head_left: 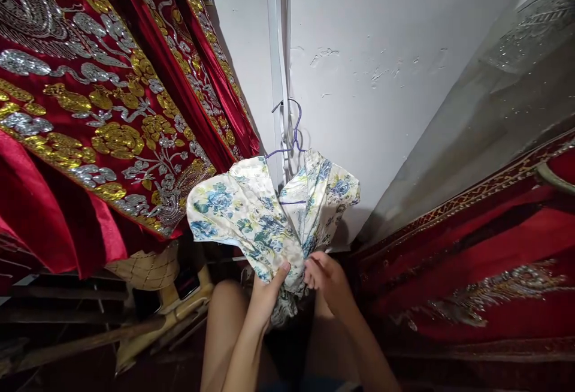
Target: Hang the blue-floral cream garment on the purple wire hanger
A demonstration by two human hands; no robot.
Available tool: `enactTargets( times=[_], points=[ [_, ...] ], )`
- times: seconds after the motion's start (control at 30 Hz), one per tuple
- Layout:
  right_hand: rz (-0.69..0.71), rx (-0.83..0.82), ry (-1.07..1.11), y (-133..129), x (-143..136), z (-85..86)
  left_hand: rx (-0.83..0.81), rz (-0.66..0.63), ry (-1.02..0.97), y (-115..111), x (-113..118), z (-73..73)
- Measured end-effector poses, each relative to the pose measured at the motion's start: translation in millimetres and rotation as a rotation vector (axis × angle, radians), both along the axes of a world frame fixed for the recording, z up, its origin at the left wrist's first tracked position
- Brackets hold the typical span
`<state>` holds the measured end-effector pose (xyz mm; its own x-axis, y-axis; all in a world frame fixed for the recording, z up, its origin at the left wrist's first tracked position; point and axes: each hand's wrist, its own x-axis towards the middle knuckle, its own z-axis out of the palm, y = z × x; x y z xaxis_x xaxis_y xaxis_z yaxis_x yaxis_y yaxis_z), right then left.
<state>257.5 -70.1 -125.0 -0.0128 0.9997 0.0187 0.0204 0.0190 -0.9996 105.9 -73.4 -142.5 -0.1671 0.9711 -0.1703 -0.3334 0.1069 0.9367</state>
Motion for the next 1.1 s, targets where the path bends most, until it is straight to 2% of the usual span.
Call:
enactTargets(
  times=[0.07, 0.17, 0.27, 0.37, 0.43, 0.5, 0.57, 0.6, 0.63, 0.67, 0.7, 0.77, 0.8, 0.87, 0.97, 1.1],
  points=[
    [0.086, 0.004, -0.127, 3, -5, 17.5, 0.025, -0.019, 0.027, -2, 3, 1.3],
    [0.088, 0.024, -0.34, 12, -3, 36.4, 0.049, -0.027, 0.079, -5, 2, 4.3],
    [0.132, 0.037, -0.461, 16, -1, 39.6, 0.046, -0.027, 0.128, -9, -2, 6.9],
    [0.161, 0.065, -0.4, 15, -3, 37.0, 0.03, -0.034, 0.139, -9, -7, 6.1],
    [0.145, 0.073, -0.334, 11, -5, 36.7, 0.024, 0.012, 0.163, -8, -11, 3.2],
    [0.114, 0.062, -0.281, 6, -6, 37.0, 0.088, 0.227, 0.259, -5, -15, -0.1],
    [0.083, 0.037, -0.22, 2, -6, 36.2, 0.243, 0.557, 0.43, -3, -19, -2.0],
    [0.072, 0.025, -0.177, 0, -7, 35.3, 0.343, 0.673, 0.52, -3, -19, -2.0],
    [0.069, 0.015, -0.128, -1, -7, 34.3, 0.435, 0.698, 0.604, -3, -17, -1.2],
    [0.073, 0.007, -0.076, -2, -8, 33.2, 0.504, 0.627, 0.675, -3, -13, 0.3],
    [0.083, 0.0, -0.03, -3, -9, 32.4, 0.544, 0.491, 0.723, -4, -8, 2.4],
    [0.119, -0.013, 0.033, -2, -9, 32.1, 0.547, 0.205, 0.735, -3, 6, 7.7],
    [0.138, -0.02, 0.05, -1, -8, 32.7, 0.528, 0.113, 0.712, -1, 14, 10.4],
    [0.15, -0.036, 0.072, 3, -5, 35.1, 0.514, 0.049, 0.659, 5, 28, 15.1],
    [0.075, -0.063, 0.154, 17, 3, 42.4, 0.561, -0.014, 0.671, 17, 39, 17.5],
    [-0.098, -0.042, 0.294, 51, 9, 65.2, 0.596, -0.133, 0.753, 27, 38, 7.7]
  ],
)
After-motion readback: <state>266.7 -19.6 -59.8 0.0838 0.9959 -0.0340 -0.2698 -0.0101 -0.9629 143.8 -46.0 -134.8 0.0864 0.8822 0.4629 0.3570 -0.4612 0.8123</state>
